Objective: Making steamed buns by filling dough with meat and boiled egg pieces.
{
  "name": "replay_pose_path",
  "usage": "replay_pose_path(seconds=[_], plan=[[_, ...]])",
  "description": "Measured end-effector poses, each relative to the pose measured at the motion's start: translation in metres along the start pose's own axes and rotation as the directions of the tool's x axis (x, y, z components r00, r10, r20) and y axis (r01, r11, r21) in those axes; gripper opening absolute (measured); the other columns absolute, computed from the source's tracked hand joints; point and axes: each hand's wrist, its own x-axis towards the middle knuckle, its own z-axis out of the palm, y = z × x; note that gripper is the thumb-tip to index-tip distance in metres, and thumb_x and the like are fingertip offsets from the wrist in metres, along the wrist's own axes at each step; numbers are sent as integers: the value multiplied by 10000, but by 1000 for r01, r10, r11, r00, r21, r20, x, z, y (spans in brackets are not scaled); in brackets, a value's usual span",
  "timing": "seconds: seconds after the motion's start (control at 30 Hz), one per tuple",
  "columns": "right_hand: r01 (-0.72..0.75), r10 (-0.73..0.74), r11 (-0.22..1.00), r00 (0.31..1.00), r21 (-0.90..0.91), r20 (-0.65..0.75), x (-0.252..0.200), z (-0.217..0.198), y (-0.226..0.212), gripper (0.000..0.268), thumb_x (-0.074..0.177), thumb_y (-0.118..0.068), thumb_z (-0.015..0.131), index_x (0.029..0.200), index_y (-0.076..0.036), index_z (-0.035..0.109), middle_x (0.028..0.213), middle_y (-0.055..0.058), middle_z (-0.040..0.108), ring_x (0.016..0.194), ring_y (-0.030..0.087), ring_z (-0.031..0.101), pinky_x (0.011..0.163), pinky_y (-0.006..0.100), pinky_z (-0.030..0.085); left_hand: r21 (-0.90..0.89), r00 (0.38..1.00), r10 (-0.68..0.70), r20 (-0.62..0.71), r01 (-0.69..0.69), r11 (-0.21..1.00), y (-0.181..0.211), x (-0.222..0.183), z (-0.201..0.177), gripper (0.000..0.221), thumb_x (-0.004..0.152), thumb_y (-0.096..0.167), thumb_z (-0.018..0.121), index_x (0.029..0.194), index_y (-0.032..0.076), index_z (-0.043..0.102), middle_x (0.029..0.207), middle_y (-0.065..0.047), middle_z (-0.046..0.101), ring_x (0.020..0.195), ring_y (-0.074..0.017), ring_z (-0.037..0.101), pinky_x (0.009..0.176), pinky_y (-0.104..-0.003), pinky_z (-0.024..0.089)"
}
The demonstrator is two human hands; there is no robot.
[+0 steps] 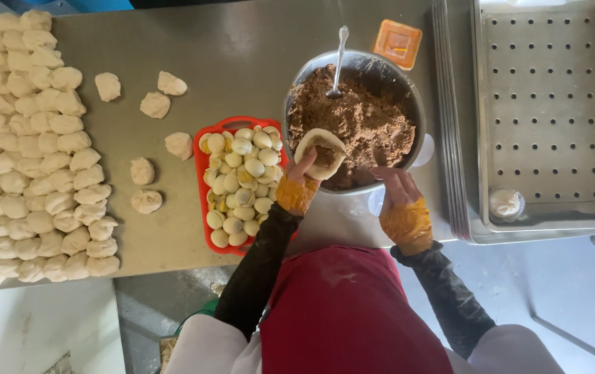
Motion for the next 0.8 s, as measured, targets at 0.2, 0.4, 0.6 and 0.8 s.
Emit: replay_pose_path(seconds=[0.2,0.4,0.6,0.8], plan=[[-24,23,1000,998,16,66,1,-1,3,295,980,84,484,1201,-30,643,1118,178,679,1036,350,697,849,431,568,62,1000,-2,-2,2,998,2,-2,-17,384,956,114,700,1287,-53,606,1239,-145,683,1178,-244,662,1012,-362,560],[-15,13,997,1000,69,22,-19,30,35,306,996,100,476,1253,-8,603,1171,207,642,1081,401,665,882,457,534,72,997,74,-39,-71,995,4,-25,-56,382,951,102,695,1296,-35,607,1228,-129,685,1148,-238,674,965,-367,580],[56,-30,972,993,-229,118,-38,72,55,454,874,100,515,1284,-38,654,1262,188,556,1161,429,530,1010,532,459,148,988,133,-85,-119,982,18,-77,-62,392,960,113,678,1320,-17,594,1216,-109,684,1117,-216,676,913,-347,582],[92,-75,941,995,-326,64,-27,79,2,320,942,-64,654,1260,-84,681,1194,150,591,1093,368,553,953,482,474,231,983,158,-90,-134,964,37,-111,-53,403,969,124,661,1344,1,580,1203,-90,684,1086,-195,678,862,-328,583]])
